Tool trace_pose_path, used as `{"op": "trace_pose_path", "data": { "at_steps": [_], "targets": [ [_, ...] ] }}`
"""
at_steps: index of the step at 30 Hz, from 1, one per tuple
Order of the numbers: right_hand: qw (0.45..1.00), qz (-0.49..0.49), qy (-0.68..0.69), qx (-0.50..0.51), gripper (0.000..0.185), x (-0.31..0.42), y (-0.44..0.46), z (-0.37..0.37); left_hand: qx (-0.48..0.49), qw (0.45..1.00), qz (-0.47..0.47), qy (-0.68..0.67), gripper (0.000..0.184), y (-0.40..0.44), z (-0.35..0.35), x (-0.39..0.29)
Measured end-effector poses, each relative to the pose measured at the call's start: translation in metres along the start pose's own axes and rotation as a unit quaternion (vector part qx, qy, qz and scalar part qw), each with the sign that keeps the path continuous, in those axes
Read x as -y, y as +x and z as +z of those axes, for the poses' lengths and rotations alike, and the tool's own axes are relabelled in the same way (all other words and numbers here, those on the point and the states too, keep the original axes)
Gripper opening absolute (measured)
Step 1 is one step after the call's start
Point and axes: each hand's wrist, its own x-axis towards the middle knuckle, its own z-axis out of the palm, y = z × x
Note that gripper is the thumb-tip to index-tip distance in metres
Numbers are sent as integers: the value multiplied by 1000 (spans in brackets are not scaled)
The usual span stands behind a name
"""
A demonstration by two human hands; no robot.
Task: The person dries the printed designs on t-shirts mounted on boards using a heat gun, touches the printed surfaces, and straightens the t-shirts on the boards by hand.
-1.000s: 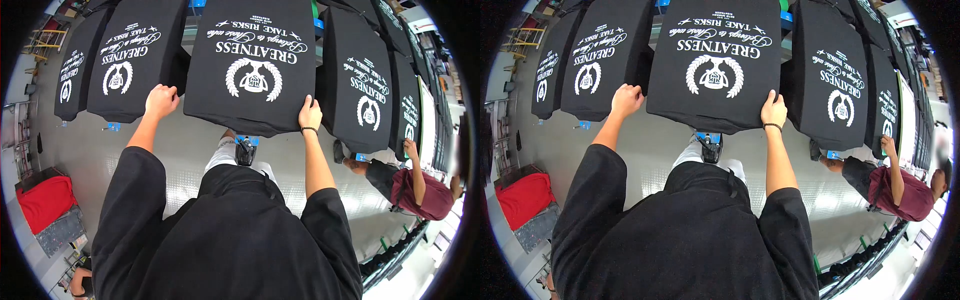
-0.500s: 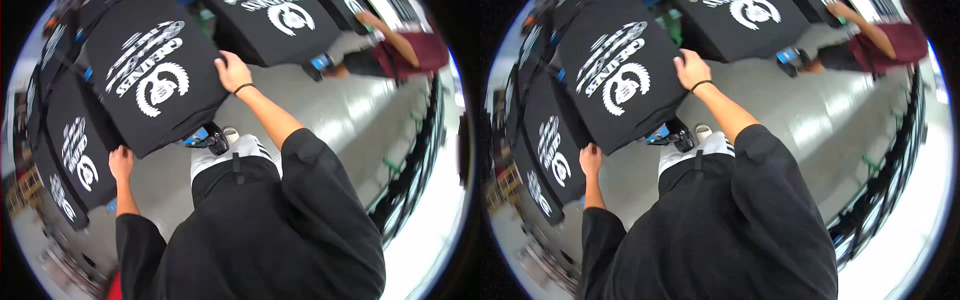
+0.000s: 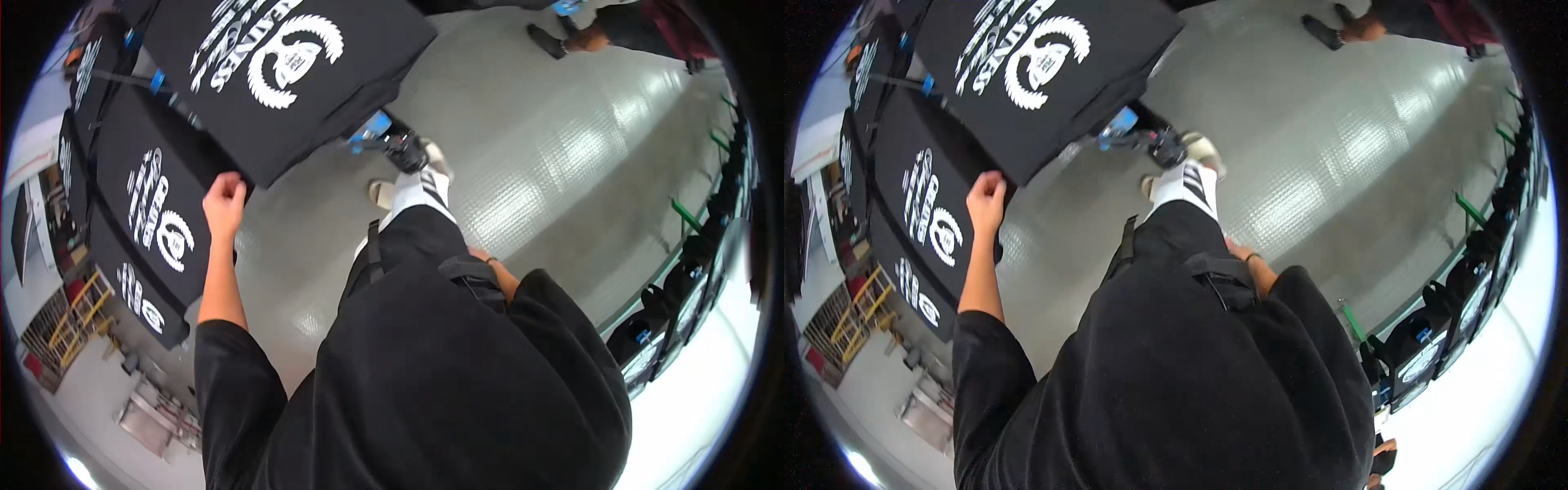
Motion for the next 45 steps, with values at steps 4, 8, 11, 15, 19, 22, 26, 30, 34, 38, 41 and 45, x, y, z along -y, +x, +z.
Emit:
{"op": "trace_pose_path", "data": {
  "at_steps": [4, 8, 11, 15, 19, 22, 26, 30, 34, 38, 41, 45],
  "targets": [
    [960, 60, 263, -77, 80, 124, -47, -40, -13, 996, 29, -85, 17, -23, -6, -56],
    [974, 49, 220, -25, 53, 108, -10, -53, 5, 992, 94, -81, 17, -72, -2, -92],
    [778, 117, 609, -105, 40, 112, -20, -77, 19, 994, 64, -81, 17, -109, -9, -100],
    [720, -15, 664, -201, 35, 114, -30, -113, 46, 996, -23, -70, 18, -153, -11, -75],
    [704, -30, 668, -239, 16, 135, -42, -130, 46, 992, -94, -70, 19, -185, -15, -55],
    [712, -64, 668, -205, 12, 140, -42, -135, 70, 983, -155, -66, 19, -196, -12, -58],
    [717, -74, 672, -169, 7, 153, -50, -144, 113, 971, -177, -114, 22, -194, 8, -88],
    [717, -82, 675, -151, 7, 162, -52, -150, 217, 956, -149, -129, 29, -190, 25, -120],
    [709, -86, 691, -111, 7, 169, -56, -156, 272, 948, -108, -125, 38, -198, 38, -133],
    [708, -87, 690, -121, 6, 165, -50, -153, 407, 859, -250, -183, 23, -193, 40, -131],
    [716, -85, 681, -128, 7, 157, -53, -153, 521, 759, -225, -320, 14, -181, 6, -122],
    [716, -85, 681, -129, 8, 150, -54, -148, 576, 657, -236, -425, 8, -169, -23, -120]
  ]
}}
